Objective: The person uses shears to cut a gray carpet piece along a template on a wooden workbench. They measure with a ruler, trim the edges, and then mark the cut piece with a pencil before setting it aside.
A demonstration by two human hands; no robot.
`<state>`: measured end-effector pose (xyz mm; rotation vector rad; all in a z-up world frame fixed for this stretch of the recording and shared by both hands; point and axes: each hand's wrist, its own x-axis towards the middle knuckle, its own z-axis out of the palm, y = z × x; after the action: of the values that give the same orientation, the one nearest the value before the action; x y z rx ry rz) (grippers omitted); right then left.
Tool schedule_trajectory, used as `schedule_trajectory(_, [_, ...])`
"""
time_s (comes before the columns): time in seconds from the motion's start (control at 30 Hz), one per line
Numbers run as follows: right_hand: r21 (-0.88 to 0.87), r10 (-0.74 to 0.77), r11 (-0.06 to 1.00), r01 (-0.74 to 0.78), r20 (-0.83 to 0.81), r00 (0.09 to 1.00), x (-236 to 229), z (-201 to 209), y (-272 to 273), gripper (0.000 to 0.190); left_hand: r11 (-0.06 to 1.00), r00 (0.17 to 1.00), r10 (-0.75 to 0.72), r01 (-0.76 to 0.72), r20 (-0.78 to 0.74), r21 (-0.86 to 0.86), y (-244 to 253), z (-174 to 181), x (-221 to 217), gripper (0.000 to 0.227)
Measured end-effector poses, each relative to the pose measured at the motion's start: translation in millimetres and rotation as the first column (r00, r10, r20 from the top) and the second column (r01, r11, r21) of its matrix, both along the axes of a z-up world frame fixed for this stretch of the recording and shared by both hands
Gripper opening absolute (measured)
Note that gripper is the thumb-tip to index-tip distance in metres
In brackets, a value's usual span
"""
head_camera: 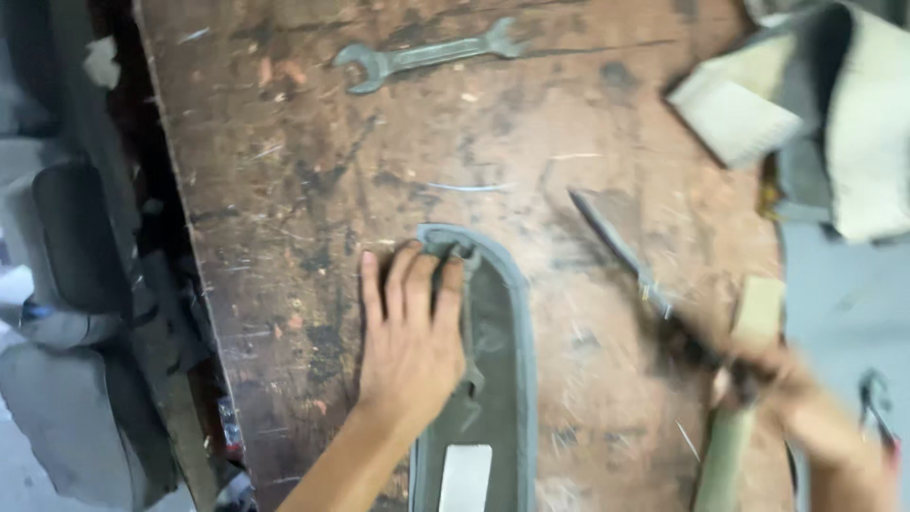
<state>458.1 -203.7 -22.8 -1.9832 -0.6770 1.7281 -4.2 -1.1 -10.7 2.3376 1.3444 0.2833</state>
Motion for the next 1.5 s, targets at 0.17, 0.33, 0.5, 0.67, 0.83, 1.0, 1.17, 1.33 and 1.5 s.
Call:
schedule_trajectory(0.17, [-0.035,-0.291,0.949,0.313,0.277,0.915,-172.5,38.3,-167.5,0.052,0.998,0.998,-0.045,0.043,0.034,0.042,-3.7,2.1,-4.2,0.054])
schedule_trajectory(0.33, [0.06,-0.315,0.94,0.336,0.533,0.786,-326.7,49.9,-212.8,0.05,0.974,0.974,-0.224,0.224,-0.029,0.01,-4.7,-8.0,-5.6,0.046])
schedule_trajectory(0.5, [0.071,-0.318,0.921,0.383,0.706,0.633,-442.5,90.4,-250.2,0.05,0.942,0.942,-0.308,0.322,-0.136,0.096,-2.2,-16.1,-6.2,0.064])
schedule_trajectory(0.67, [-0.156,-0.147,0.862,0.482,0.834,0.532,-517.6,126.3,-272.8,0.05,0.937,0.936,-0.344,0.338,-0.074,-0.082,0.5,-23.1,-13.0,0.067])
schedule_trajectory(0.83, [-0.157,-0.137,0.801,0.578,0.892,0.432,-533.9,128.7,-264.0,0.049,0.928,0.929,-0.368,0.363,-0.049,-0.086,-7.6,7.5,3.4,0.069])
schedule_trajectory(1.0, [-0.096,-0.144,0.825,0.558,0.918,0.37,-537.7,125.8,-262.1,0.047,0.746,0.748,-0.663,0.658,0.02,0.104,-74.1,24.9,-14.2,0.075])
schedule_trajectory(1.17, [-0.055,-0.136,0.829,0.557,0.946,0.295,-539.1,137.8,-265.1,0.049,0.397,0.4,-0.913,0.916,0.084,-0.05,-191.8,60.9,-74.1,0.063])
schedule_trajectory(1.33, [0.137,-0.453,0.797,0.588,0.781,0.431,-550.6,136.7,-258.6,0.046,0.433,0.454,-0.888,0.876,0.065,-0.211,-213.2,86.3,-86.3,0.083])
schedule_trajectory(1.5, [0.193,-0.365,0.906,0.376,0.806,0.465,-573.5,126.0,-243.1,0.055,0.388,0.392,-0.919,0.889,-0.033,-0.243,-212.6,90.4,-82.3,0.105])
